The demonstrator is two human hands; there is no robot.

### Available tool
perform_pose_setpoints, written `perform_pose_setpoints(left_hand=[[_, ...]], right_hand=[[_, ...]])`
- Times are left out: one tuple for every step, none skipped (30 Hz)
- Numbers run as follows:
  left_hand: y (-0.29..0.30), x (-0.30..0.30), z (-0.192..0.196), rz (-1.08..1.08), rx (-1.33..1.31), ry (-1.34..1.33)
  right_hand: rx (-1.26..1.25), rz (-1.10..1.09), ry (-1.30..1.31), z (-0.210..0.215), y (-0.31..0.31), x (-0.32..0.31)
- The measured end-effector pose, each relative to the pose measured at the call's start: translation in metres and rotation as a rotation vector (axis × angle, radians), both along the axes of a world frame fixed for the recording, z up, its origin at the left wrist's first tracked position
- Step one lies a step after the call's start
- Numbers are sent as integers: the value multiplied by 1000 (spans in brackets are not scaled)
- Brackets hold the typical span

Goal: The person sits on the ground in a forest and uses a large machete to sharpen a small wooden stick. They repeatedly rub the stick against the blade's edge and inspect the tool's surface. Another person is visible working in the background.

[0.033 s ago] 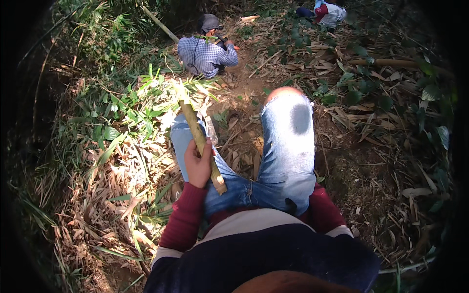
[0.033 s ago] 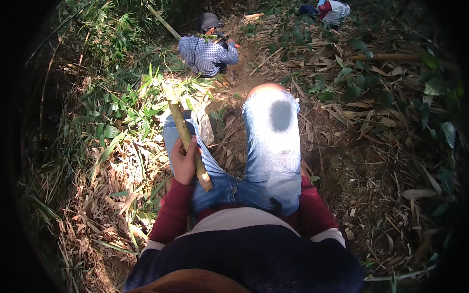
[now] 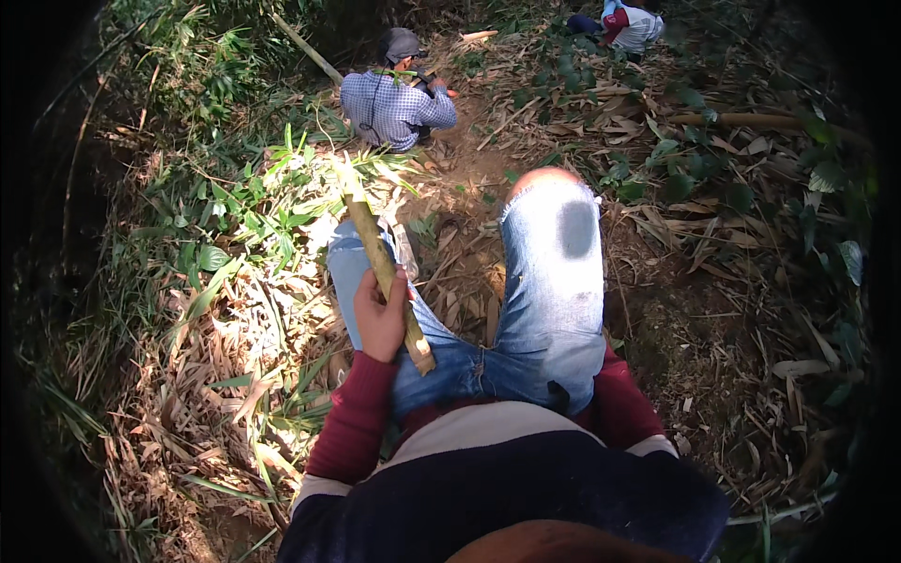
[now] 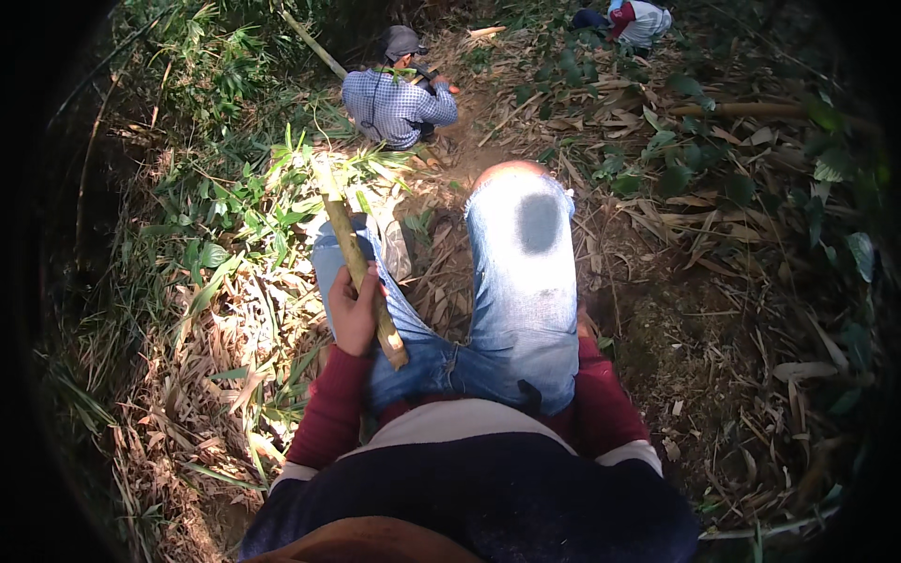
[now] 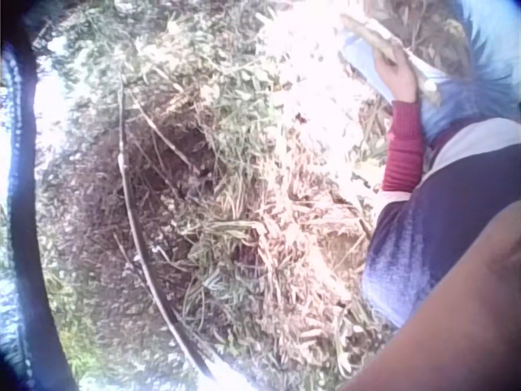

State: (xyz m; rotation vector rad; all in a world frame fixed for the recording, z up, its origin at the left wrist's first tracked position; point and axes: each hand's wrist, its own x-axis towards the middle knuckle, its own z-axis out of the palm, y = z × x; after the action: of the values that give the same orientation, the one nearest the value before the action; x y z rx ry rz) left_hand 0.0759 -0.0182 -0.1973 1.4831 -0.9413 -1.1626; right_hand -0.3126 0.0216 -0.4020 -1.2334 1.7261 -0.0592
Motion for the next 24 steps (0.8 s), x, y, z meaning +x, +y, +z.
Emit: perform_pose_setpoints(left_hand=[[0, 0, 0, 4, -7, -4], [-1, -1, -2, 9, -14, -8], [-1, -1, -4, 15, -20, -9], [-1, -1, -7, 19, -22, 3], [-2, 0, -9, 23, -24, 16], [-2, -1, -11, 30, -25, 27], [-3, -3, -11, 25, -40, 33], [0, -1, -10, 49, -48, 26], [3, -1, -7, 61, -53, 24], [4, 3, -5, 24, -19, 59], [3, 2, -3, 15, -35, 81], [2, 1, -1, 5, -50, 101], [4, 4, -1, -6, -42, 135], [7, 5, 1, -8, -25, 163], [9, 6, 4, -15, -9, 190], [7, 9, 7, -26, -1, 216], [9, 14, 11, -66, 21, 250], [9, 13, 15, -79, 15, 283], [9, 13, 19, -95, 8, 314], [9, 12, 23, -112, 2, 346], [7, 8, 29, -162, -24, 298], [7, 4, 36, -213, -50, 249], [7, 0, 44, -265, -76, 200], [6, -6, 53, -301, -74, 232]], right_hand=[[-1, -19, -55, -3, -2, -7], [-16, -53, -107, -5, -2, -16], [-35, -93, -157, -8, -4, -26], [-89, -183, -209, -7, -2, -38], [-157, -279, -264, -7, -3, -49], [-257, -405, -328, -3, -4, -58], [-373, -503, -385, 6, -6, -64], [-431, -671, -470, 41, -17, -49], [-531, -641, -445, 77, -25, -41], [-634, -611, -423, 108, -31, -35], [-680, -631, -512, 126, -36, -33], [-724, -651, -604, 142, -40, -29], [-668, -691, -654, 168, -48, -23], [-614, -734, -702, 194, -55, -17], [-599, -727, -712, 209, -58, -21], [-593, -720, -726, 222, -62, -25], [-570, -666, -780, 241, -63, -19], [-634, -705, -927, 245, -61, -14], [-662, -695, -900, 251, -61, -10], [-692, -686, -873, 257, -59, -5], [-750, -674, -833, 262, -59, -1], [-808, -665, -791, 266, -59, 2], [-865, -658, -748, 270, -57, 4], [-905, -645, -739, 273, -57, 4]])
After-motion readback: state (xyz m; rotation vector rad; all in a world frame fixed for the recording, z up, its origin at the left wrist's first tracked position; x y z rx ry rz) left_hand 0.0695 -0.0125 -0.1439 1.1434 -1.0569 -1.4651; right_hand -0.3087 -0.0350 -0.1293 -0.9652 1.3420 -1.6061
